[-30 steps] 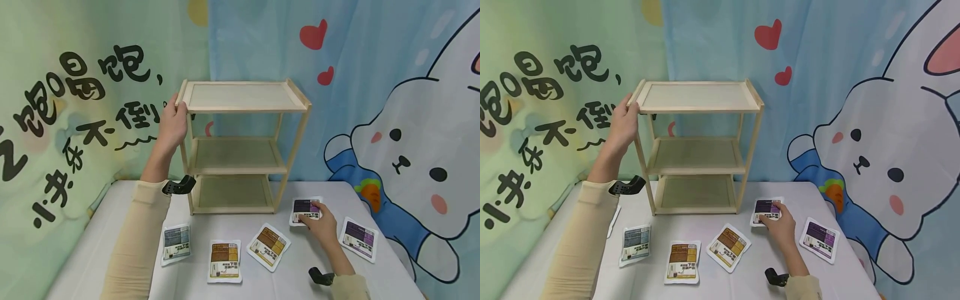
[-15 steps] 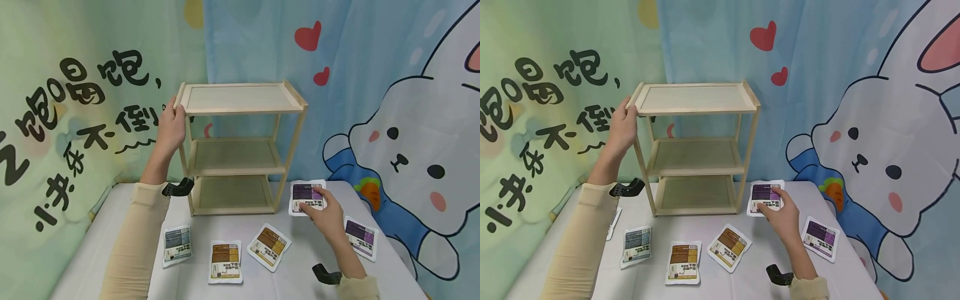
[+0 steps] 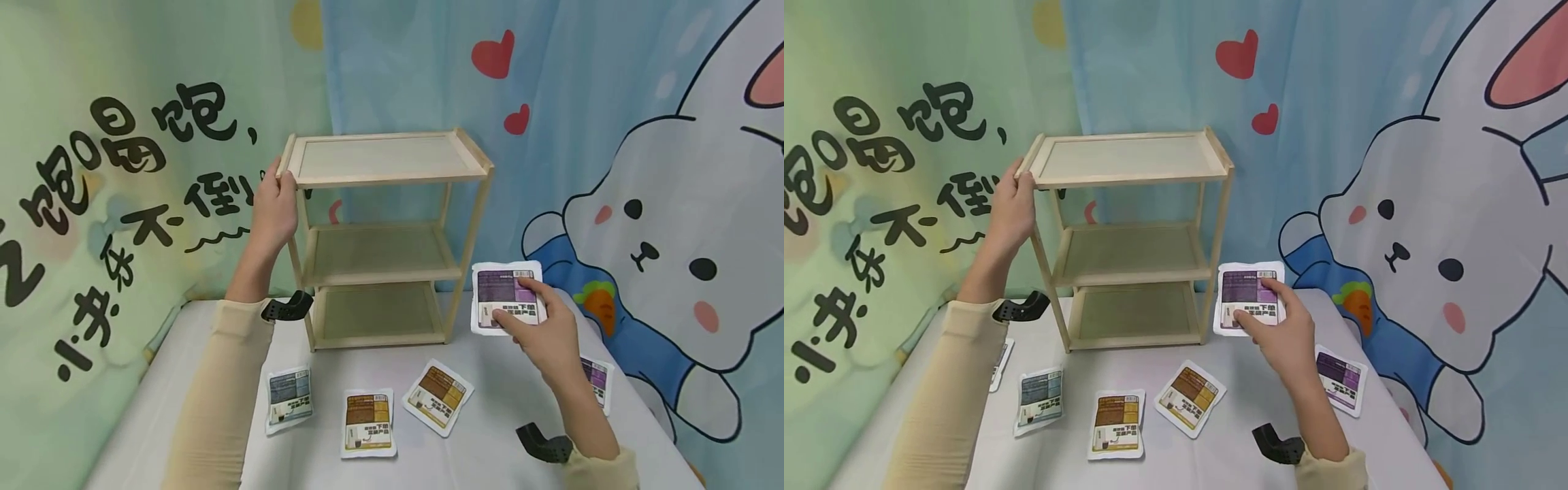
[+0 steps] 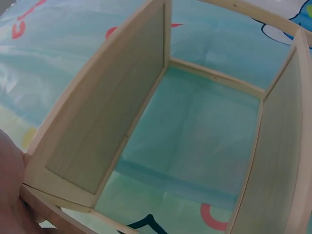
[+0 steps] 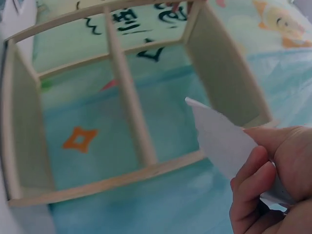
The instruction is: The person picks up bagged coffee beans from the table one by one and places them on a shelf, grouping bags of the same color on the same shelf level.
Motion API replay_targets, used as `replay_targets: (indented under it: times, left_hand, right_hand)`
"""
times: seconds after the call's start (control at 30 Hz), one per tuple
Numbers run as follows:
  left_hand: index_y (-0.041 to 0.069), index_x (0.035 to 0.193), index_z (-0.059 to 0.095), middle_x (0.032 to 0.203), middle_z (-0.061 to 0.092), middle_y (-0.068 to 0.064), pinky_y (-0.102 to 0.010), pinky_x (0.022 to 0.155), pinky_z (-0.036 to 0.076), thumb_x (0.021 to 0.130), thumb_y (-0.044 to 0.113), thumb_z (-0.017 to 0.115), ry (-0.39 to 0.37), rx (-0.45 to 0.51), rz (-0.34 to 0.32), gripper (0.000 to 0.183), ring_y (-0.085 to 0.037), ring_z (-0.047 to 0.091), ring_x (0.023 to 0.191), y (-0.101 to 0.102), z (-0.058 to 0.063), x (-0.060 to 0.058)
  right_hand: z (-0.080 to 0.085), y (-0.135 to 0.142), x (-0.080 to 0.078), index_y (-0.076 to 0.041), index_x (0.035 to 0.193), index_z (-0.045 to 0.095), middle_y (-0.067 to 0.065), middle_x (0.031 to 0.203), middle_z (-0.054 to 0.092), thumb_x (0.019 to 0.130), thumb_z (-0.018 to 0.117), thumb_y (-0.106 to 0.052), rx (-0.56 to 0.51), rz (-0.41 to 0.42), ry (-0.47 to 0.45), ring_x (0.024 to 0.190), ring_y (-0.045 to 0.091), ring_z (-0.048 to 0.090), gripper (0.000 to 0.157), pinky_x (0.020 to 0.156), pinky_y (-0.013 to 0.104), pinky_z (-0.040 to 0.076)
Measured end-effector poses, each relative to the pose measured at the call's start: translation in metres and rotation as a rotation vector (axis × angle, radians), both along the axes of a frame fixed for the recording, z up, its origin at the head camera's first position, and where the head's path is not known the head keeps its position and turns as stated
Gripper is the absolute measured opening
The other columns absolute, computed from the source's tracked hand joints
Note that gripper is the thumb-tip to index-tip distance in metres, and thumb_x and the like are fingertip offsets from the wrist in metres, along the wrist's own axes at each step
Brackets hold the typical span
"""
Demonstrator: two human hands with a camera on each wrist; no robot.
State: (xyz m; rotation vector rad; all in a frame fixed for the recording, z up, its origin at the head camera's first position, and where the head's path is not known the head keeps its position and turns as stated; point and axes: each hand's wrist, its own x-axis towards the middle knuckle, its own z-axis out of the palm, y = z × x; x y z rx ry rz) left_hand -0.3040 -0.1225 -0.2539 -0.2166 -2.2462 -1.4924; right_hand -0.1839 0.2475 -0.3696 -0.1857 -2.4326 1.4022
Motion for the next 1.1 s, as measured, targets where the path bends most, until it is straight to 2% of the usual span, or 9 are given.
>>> replay_targets:
  times: [0.1, 0.2, 0.27, 0.3, 0.4, 0.5, 0.57, 0.8, 1.1]
  left_hand:
    - [0.008, 0.155, 0.020, 0.153, 0.032, -0.015, -0.038, 0.096, 0.036, 0.106, 0.032, 0.026, -0.007, 0.001, 0.016, 0.055, -0.020, 0.039, 0.130, -0.001, 0.002, -0.001]
    - [0.008, 0.155, 0.021, 0.152, 0.033, -0.016, -0.038, 0.086, 0.038, 0.106, 0.031, 0.025, -0.009, 0.001, 0.027, 0.055, -0.025, 0.046, 0.115, -0.002, 0.002, -0.001]
    - [0.008, 0.155, 0.021, 0.151, 0.035, -0.017, -0.038, 0.080, 0.039, 0.106, 0.031, 0.026, -0.005, 0.004, 0.025, 0.055, -0.029, 0.047, 0.101, -0.001, 0.002, -0.001]
    - [0.008, 0.155, 0.022, 0.150, 0.035, -0.018, -0.039, 0.080, 0.039, 0.106, 0.031, 0.026, -0.005, 0.003, 0.023, 0.055, -0.029, 0.046, 0.099, -0.001, 0.002, -0.001]
    - [0.006, 0.155, 0.022, 0.151, 0.035, -0.018, -0.041, 0.091, 0.041, 0.105, 0.030, 0.026, -0.010, -0.003, 0.016, 0.055, -0.029, 0.047, 0.113, 0.001, 0.000, -0.001]
    - [0.005, 0.154, 0.022, 0.151, 0.034, -0.018, -0.042, 0.105, 0.033, 0.105, 0.029, 0.025, -0.013, -0.015, 0.010, 0.055, -0.024, 0.037, 0.133, 0.003, -0.002, -0.001]
    - [0.004, 0.154, 0.022, 0.152, 0.033, -0.018, -0.043, 0.107, 0.032, 0.106, 0.029, 0.025, -0.009, -0.018, 0.009, 0.055, -0.024, 0.034, 0.136, 0.003, -0.004, -0.001]
    - [0.008, 0.155, 0.021, 0.151, 0.034, -0.017, -0.043, 0.093, 0.038, 0.106, 0.032, 0.024, -0.016, -0.006, 0.016, 0.055, -0.029, 0.043, 0.120, 0.003, -0.005, -0.002]
    - [0.006, 0.154, 0.024, 0.150, 0.036, -0.017, -0.044, 0.100, 0.037, 0.106, 0.030, 0.025, 0.013, -0.024, 0.040, 0.054, -0.025, 0.042, 0.126, 0.003, -0.001, -0.002]
  right_hand:
    - [0.017, -0.006, -0.002, -0.013, 0.148, 0.042, 0.022, 0.136, 0.041, 0.086, 0.076, -0.025, 0.002, 0.016, 0.064, 0.100, 0.036, 0.049, 0.071, 0.058, 0.019, 0.050]
    - [0.033, -0.013, -0.004, -0.014, 0.146, 0.044, 0.021, 0.132, 0.045, 0.085, 0.077, -0.023, -0.018, 0.046, 0.121, 0.093, 0.033, 0.051, 0.070, 0.057, 0.021, 0.051]
    - [0.044, -0.018, -0.005, -0.014, 0.146, 0.045, 0.020, 0.129, 0.046, 0.085, 0.077, -0.021, -0.032, 0.071, 0.155, 0.089, 0.031, 0.052, 0.069, 0.056, 0.022, 0.052]
    - [0.049, -0.020, -0.005, -0.014, 0.146, 0.045, 0.020, 0.129, 0.046, 0.085, 0.077, -0.020, -0.031, 0.083, 0.170, 0.088, 0.030, 0.052, 0.069, 0.056, 0.022, 0.052]
    - [0.065, -0.027, -0.006, -0.013, 0.145, 0.045, 0.019, 0.127, 0.046, 0.085, 0.077, -0.019, -0.016, 0.126, 0.201, 0.083, 0.028, 0.053, 0.068, 0.055, 0.023, 0.052]
    - [0.083, -0.038, -0.006, -0.012, 0.145, 0.045, 0.020, 0.127, 0.046, 0.086, 0.076, -0.017, -0.010, 0.167, 0.202, 0.083, 0.029, 0.053, 0.067, 0.056, 0.023, 0.052]
    - [0.096, -0.046, -0.009, -0.013, 0.144, 0.045, 0.018, 0.128, 0.046, 0.086, 0.075, -0.017, -0.016, 0.190, 0.205, 0.082, 0.029, 0.054, 0.065, 0.056, 0.023, 0.052]
    - [0.136, -0.078, -0.032, -0.014, 0.141, 0.047, 0.012, 0.120, 0.047, 0.088, 0.073, -0.017, -0.090, 0.285, 0.215, 0.062, 0.020, 0.055, 0.059, 0.052, 0.024, 0.049]
    - [0.171, -0.123, -0.067, -0.011, 0.139, 0.047, 0.011, 0.116, 0.049, 0.086, 0.074, -0.015, -0.136, 0.361, 0.213, 0.057, 0.019, 0.057, 0.059, 0.051, 0.023, 0.046]
